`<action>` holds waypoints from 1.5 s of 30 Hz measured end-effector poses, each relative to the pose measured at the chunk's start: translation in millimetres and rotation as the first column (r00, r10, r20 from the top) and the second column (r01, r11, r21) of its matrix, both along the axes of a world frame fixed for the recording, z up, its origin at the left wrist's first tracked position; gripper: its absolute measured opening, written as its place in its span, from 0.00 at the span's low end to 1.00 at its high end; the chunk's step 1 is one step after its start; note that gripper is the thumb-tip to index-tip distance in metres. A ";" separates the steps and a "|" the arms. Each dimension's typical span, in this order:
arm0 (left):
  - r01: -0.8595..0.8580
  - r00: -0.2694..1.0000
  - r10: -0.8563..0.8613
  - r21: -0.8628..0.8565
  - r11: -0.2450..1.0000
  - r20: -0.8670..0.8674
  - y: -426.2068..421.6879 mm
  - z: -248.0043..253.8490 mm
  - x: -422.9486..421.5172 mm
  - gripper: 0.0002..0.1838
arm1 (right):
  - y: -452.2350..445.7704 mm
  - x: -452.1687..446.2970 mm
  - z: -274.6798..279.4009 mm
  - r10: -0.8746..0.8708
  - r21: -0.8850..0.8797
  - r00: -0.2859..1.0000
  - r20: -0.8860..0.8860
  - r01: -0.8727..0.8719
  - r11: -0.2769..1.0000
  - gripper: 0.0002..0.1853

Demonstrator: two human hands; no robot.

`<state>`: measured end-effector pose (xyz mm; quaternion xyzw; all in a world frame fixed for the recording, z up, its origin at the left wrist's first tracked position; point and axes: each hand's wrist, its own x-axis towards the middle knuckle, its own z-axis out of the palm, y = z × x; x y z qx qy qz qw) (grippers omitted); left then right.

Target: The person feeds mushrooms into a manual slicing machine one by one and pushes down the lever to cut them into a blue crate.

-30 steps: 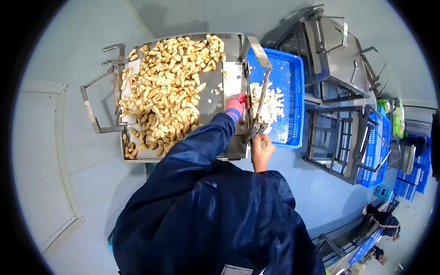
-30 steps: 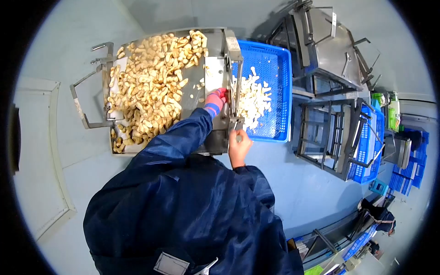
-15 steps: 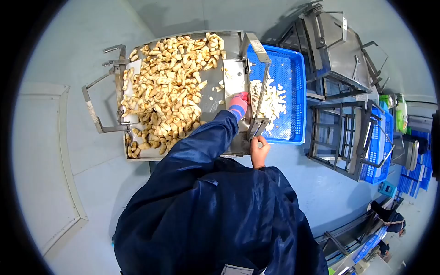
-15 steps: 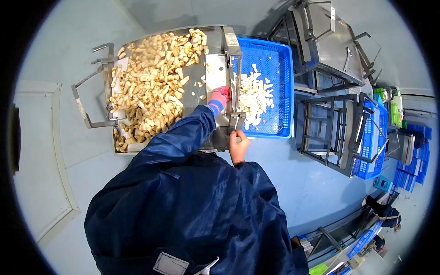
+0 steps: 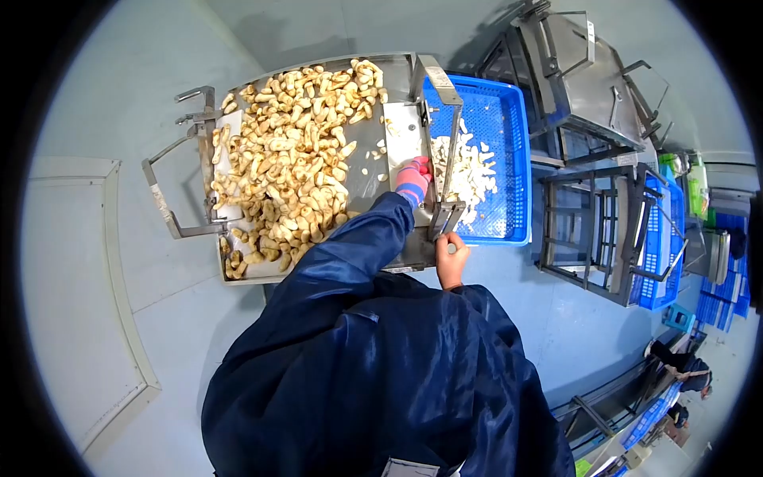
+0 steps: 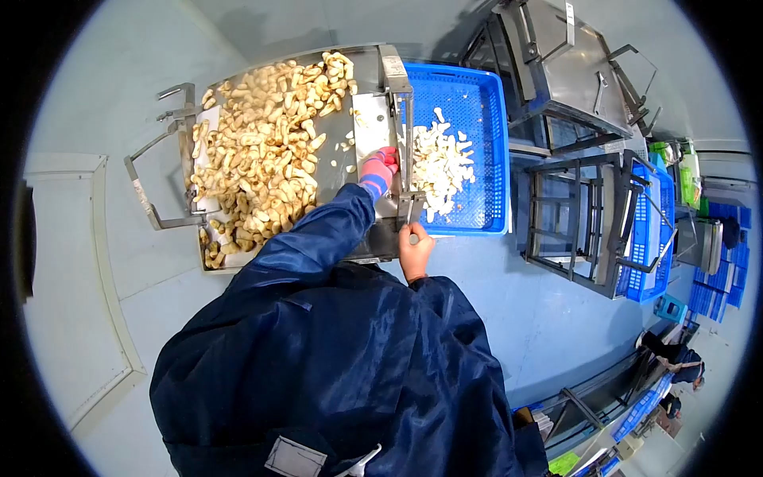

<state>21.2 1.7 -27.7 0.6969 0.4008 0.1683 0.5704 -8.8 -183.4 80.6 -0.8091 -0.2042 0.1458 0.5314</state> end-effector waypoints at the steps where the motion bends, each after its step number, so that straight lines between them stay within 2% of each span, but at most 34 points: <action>1: 0.009 1.000 -0.009 0.003 1.000 -0.022 0.9 2.4 -0.1 0.21 | 2.4 0.1 4.5 -0.013 0.009 1.000 0.023 0.012 1.000 0.10; 3: 0.020 0.998 -0.020 0.011 1.000 0.060 5.8 -37.7 8.4 0.21 | 9.1 3.1 19.6 -0.037 0.027 0.997 0.072 0.035 0.999 0.10; 4: 0.023 0.995 -0.024 0.011 1.000 0.097 5.0 -54.7 10.1 0.21 | 14.8 6.0 35.0 -0.037 -0.021 0.997 0.063 0.039 0.999 0.10; 5: 0.028 1.000 -0.028 0.095 0.995 0.005 1.9 -44.4 8.7 0.23 | 20.6 9.0 53.4 -0.038 -0.071 0.998 0.050 0.042 0.997 0.10; 7: 0.024 1.000 -0.023 0.097 0.995 -0.013 2.3 -25.7 6.7 0.22 | 21.3 8.6 56.5 -0.040 -0.125 0.996 0.078 0.050 0.991 0.10; 10: -0.013 0.998 0.018 0.073 0.997 -0.066 -2.1 6.4 4.5 0.19 | 1.9 -0.6 -1.5 -0.049 0.015 0.993 0.103 0.048 0.999 0.09; 11: -0.030 0.995 0.035 0.061 0.998 -0.088 -2.8 9.7 4.7 0.18 | -2.6 0.8 -7.2 -0.016 -0.038 0.995 0.093 0.020 0.999 0.09; 13: -0.121 0.992 0.124 -0.258 0.959 -0.002 6.2 -3.6 11.2 0.17 | 2.3 0.5 3.1 -0.031 -0.027 0.994 0.101 0.034 0.999 0.09; 16: 0.014 0.968 -0.011 0.010 1.000 -0.249 15.3 -32.4 18.0 0.17 | 8.2 1.2 31.1 -0.080 -0.063 0.992 0.095 0.086 0.994 0.10; 17: -0.071 0.997 0.077 -0.324 0.943 0.007 20.1 -35.1 17.2 0.17 | 7.9 1.3 28.9 -0.092 -0.038 0.992 0.086 0.095 0.995 0.10; 18: -0.065 0.949 0.246 -0.637 0.768 0.199 24.9 -13.6 16.7 0.17 | 7.2 1.7 26.0 -0.099 -0.010 0.992 0.077 0.100 0.995 0.10; 20: 0.027 0.941 0.185 -0.607 0.794 0.284 22.2 70.7 10.8 0.16 | 2.9 2.1 19.4 -0.087 -0.042 0.995 0.044 0.089 0.995 0.09; 21: 0.085 0.962 0.028 -0.395 0.915 0.272 35.9 70.7 9.6 0.14 | 2.1 1.5 18.1 -0.086 -0.058 0.995 0.046 0.089 0.994 0.09; 22: 0.158 0.966 -0.119 -0.164 0.974 0.228 56.4 70.1 4.9 0.13 | 1.6 1.3 16.9 -0.079 -0.075 0.996 0.049 0.083 0.994 0.09; 23: 0.233 0.972 -0.223 0.227 0.946 -0.072 78.2 72.0 -6.8 0.14 | 1.4 1.5 16.6 -0.083 -0.077 0.996 0.038 0.085 0.993 0.08; 24: 0.377 0.910 -0.187 0.549 0.746 -0.370 101.2 74.6 -18.7 0.15 | 0.4 0.9 17.2 -0.087 -0.058 0.995 0.043 0.090 0.994 0.08; 26: 0.570 0.690 -0.054 0.494 0.657 -0.722 139.5 54.3 -41.4 0.16 | 1.7 1.9 18.0 -0.093 -0.017 0.994 0.059 0.095 0.995 0.08; 28: 0.625 0.500 -0.001 0.360 0.692 -0.866 153.7 36.7 -58.5 0.15 | 1.3 3.0 13.1 -0.089 -0.003 0.991 0.096 0.090 0.996 0.08; 31: 0.633 0.609 -0.032 0.461 0.622 -0.793 147.2 41.0 -69.8 0.14 | 0.9 2.1 10.9 -0.100 0.020 0.992 0.076 0.099 0.995 0.08; 32: 0.637 0.609 -0.037 0.460 0.618 -0.793 152.7 34.6 -71.6 0.19 | 0.9 2.1 11.7 -0.100 0.029 0.993 0.058 0.099 0.995 0.08; 34: 0.485 0.757 -0.074 0.483 0.729 -0.649 139.8 59.0 -60.2 0.17 | 2.1 6.0 11.6 -0.083 0.003 0.994 0.077 0.083 0.997 0.08; 36: 0.355 0.911 -0.306 0.146 0.923 -0.277 127.3 48.8 -42.8 0.18 | 0.9 3.0 11.3 -0.077 0.004 0.994 0.077 0.077 0.997 0.08; 37: 0.428 0.865 -0.383 0.081 0.900 -0.324 119.2 22.3 -34.9 0.18 | -0.5 0.2 11.8 -0.073 -0.010 0.996 0.057 0.074 0.997 0.08; 39: 0.396 0.857 -0.428 -0.164 0.903 -0.287 83.8 4.6 -18.9 0.19 | 0.1 1.0 15.9 -0.063 -0.033 0.997 0.033 0.064 0.997 0.08; 40: 0.298 0.898 -0.384 -0.345 0.890 -0.216 62.2 13.2 -7.7 0.19 | 1.5 3.6 18.5 -0.058 -0.045 0.998 0.028 0.059 0.997 0.08; 42: 0.262 0.941 -0.289 -0.160 0.952 -0.177 42.2 24.7 1.7 0.20 | 2.0 3.6 22.0 -0.045 -0.050 0.999 0.015 0.045 0.998 0.08; 43: 0.178 0.971 -0.199 -0.155 0.972 -0.133 34.8 40.8 4.5 0.19 | 1.7 4.0 23.1 -0.037 -0.043 0.999 0.001 0.037 0.998 0.08; 45: 0.052 0.998 -0.060 -0.216 0.975 -0.029 29.9 31.0 3.5 0.20 | 0.7 5.6 24.1 -0.020 -0.052 1.000 -0.007 0.019 0.998 0.09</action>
